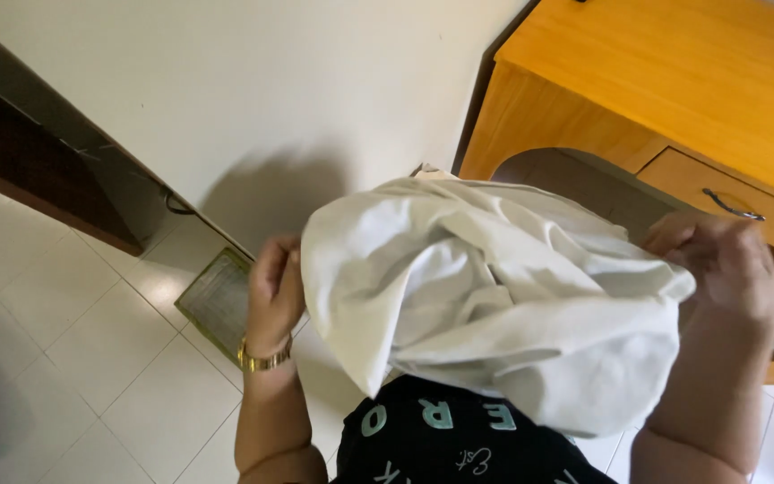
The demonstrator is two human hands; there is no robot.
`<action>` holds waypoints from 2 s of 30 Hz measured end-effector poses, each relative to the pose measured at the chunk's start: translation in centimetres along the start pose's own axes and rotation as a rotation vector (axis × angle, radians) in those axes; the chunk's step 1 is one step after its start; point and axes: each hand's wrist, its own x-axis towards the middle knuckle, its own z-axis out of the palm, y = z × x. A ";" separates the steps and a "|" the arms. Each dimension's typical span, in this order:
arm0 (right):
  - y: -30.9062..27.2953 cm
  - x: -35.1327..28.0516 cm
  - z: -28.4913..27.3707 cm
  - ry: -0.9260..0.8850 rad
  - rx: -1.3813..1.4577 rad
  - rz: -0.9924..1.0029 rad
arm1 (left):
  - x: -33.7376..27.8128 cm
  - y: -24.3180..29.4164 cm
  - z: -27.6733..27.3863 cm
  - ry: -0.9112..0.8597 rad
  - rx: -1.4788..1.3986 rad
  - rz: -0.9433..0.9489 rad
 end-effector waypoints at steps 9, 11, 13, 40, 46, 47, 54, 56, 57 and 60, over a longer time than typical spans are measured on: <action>-5.1 7.5 8.0 -0.598 -0.970 0.045 | 5.9 2.9 3.5 -0.332 -0.075 0.068; -3.3 7.3 3.4 -0.434 -0.901 0.111 | 7.0 1.7 3.6 -0.283 -0.298 -0.068; -1.0 7.1 0.4 -0.265 -0.823 0.186 | 8.3 1.0 4.4 -0.233 -0.518 -0.217; 11.5 3.7 6.0 0.596 -0.099 0.276 | -3.2 -15.1 15.6 -0.190 0.197 0.396; 12.0 1.7 4.6 0.709 0.079 0.255 | 4.5 -4.3 16.8 0.007 0.488 0.493; 12.2 1.4 4.1 0.723 0.110 0.251 | 4.9 -4.5 16.9 0.038 0.489 0.498; 5.0 3.3 11.1 0.294 -0.235 -0.123 | 6.7 -6.7 17.0 0.255 0.495 0.522; 7.3 2.1 10.0 0.204 -0.392 -0.210 | 7.0 -7.8 16.8 0.316 0.496 0.530; 8.4 1.3 9.5 0.117 -0.551 -0.297 | 7.1 -8.3 16.7 0.345 0.496 0.535; 12.8 0.4 6.7 0.191 -0.613 -0.181 | 6.8 -9.4 16.6 0.422 0.495 0.537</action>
